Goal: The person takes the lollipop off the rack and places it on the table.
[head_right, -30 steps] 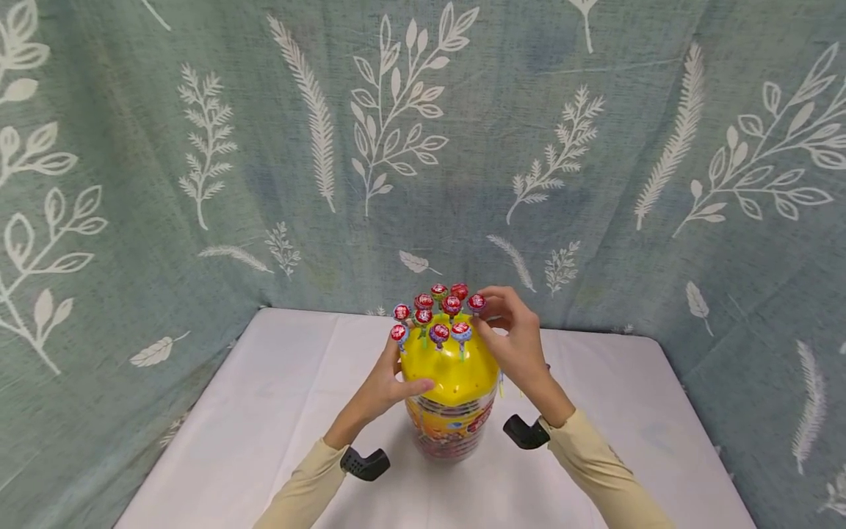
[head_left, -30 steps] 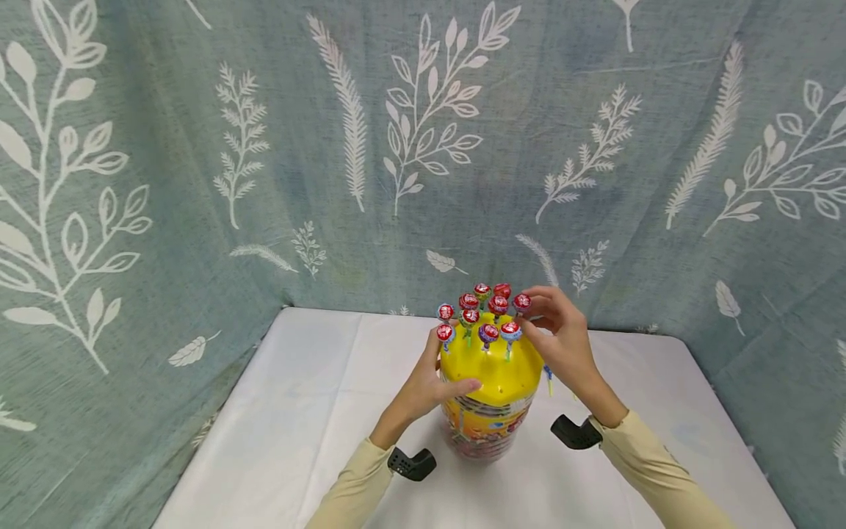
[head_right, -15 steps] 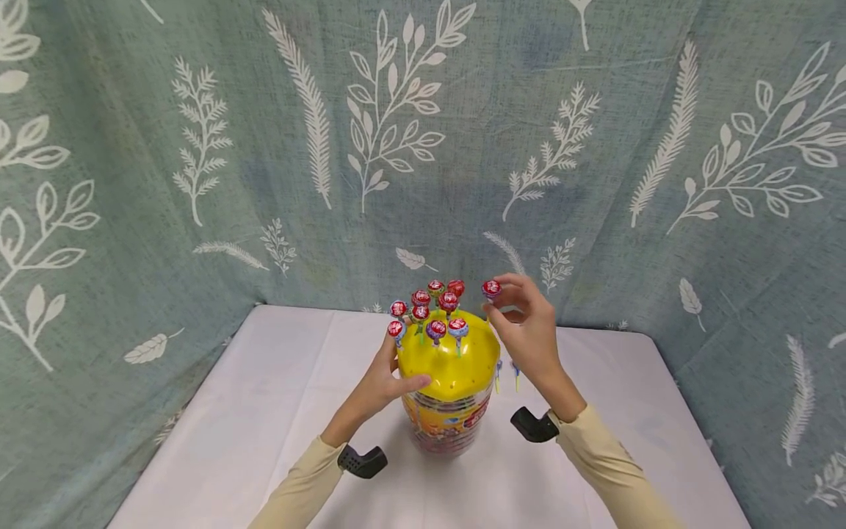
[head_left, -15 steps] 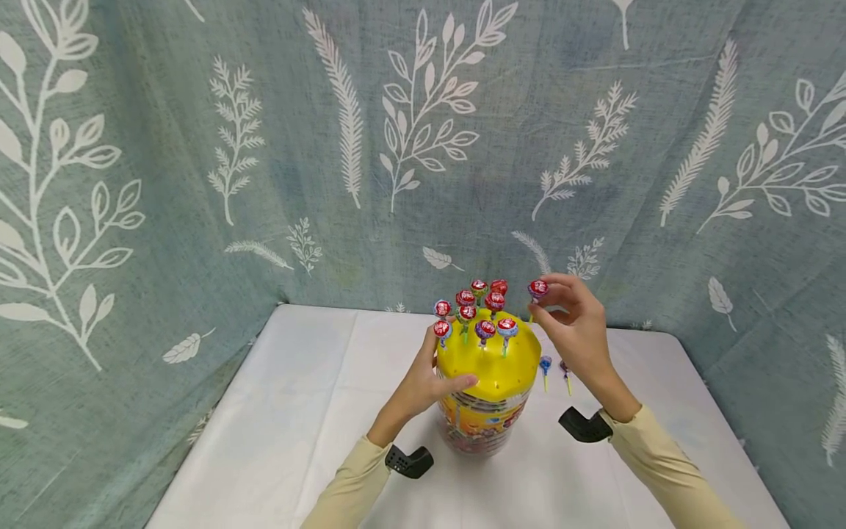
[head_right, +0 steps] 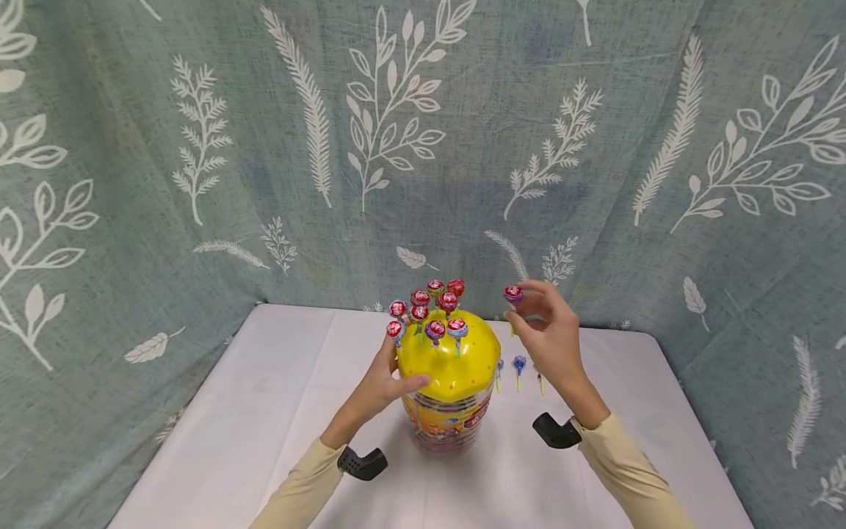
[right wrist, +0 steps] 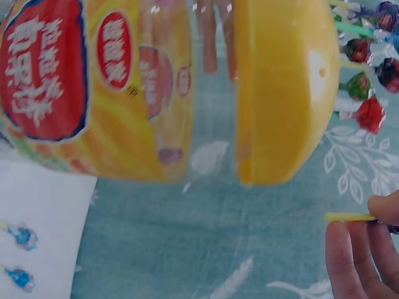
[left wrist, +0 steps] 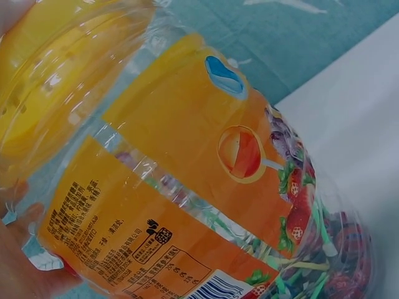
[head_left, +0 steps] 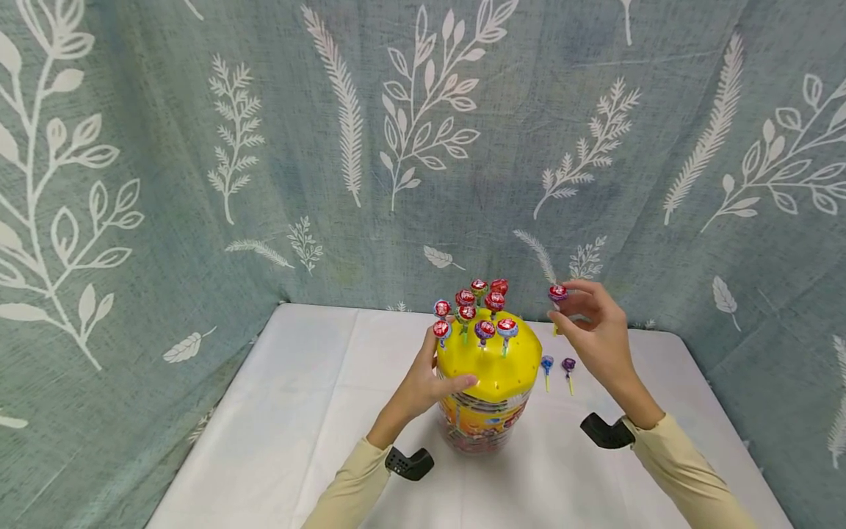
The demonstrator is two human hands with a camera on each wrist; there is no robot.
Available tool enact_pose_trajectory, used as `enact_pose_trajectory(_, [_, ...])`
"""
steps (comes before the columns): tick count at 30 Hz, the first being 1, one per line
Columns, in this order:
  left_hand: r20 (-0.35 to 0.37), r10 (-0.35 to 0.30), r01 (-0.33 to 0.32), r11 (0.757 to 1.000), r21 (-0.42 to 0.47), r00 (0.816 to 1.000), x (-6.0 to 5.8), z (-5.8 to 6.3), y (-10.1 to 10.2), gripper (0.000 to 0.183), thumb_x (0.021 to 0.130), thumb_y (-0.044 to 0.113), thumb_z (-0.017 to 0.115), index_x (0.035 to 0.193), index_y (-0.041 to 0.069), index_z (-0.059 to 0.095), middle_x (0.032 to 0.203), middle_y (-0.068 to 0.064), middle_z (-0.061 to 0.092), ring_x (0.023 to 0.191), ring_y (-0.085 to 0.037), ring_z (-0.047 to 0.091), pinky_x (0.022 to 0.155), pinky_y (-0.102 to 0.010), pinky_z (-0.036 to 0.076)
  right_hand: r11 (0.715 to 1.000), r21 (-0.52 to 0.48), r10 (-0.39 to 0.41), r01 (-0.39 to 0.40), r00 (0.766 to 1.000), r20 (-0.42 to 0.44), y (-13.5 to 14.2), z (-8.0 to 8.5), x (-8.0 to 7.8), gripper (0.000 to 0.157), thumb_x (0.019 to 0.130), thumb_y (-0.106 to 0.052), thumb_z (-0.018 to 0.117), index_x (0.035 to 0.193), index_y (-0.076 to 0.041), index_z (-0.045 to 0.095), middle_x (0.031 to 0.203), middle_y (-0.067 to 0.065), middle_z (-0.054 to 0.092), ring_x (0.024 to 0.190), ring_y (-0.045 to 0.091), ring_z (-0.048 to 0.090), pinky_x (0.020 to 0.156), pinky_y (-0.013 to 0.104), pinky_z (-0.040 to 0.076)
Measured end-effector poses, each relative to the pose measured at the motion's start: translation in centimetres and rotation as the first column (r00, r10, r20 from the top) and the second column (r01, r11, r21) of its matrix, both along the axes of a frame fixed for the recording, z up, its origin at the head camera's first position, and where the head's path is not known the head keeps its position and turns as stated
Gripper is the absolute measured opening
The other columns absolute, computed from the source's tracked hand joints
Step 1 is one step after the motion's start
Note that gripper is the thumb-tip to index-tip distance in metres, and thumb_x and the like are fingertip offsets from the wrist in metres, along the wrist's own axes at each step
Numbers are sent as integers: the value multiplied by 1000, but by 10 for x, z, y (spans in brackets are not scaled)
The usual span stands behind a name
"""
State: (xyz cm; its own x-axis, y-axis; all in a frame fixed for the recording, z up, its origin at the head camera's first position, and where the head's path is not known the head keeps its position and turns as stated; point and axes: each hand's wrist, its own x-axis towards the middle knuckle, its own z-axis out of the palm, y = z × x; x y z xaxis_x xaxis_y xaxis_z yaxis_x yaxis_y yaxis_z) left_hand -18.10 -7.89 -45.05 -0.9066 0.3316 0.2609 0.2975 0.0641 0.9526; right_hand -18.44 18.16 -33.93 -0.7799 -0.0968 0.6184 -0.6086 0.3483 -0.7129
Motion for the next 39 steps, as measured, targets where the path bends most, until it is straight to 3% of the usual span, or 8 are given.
enact_pose_trajectory(18, [-27,27,-27,1000,2,999,0,-3,1,88,78,42,74,146,36,19,142,7,36,129,-15,36,105,-55,27,994,37,-102,98,986,133,27,-26,-5,43,79,10,69,119,5,53,86,22,61,66,28,61,56,25,54])
enact_pose_trajectory(27, [-19,17,-17,1000,4,1000,0,-4,0,90,80,40,73,149,24,17,144,4,36,131,-17,34,107,-56,24,988,66,-152,143,974,167,53,-66,-24,45,80,3,71,122,-1,54,91,20,61,68,12,61,55,24,53])
enact_pose_trajectory(34, [-20,29,-29,1000,0,999,0,-3,0,92,78,43,74,148,28,18,144,9,35,131,-15,33,106,-57,24,983,87,-178,163,962,208,66,-85,-30,44,81,3,70,121,-2,54,90,18,61,69,9,62,54,30,54])
enact_pose_trajectory(39, [-29,22,-22,1000,13,999,0,-4,1,90,78,44,74,147,29,19,143,8,36,130,-16,35,106,-56,25,972,119,-226,202,940,255,75,-98,-34,43,82,0,70,122,-2,53,91,17,60,69,7,62,54,30,54])
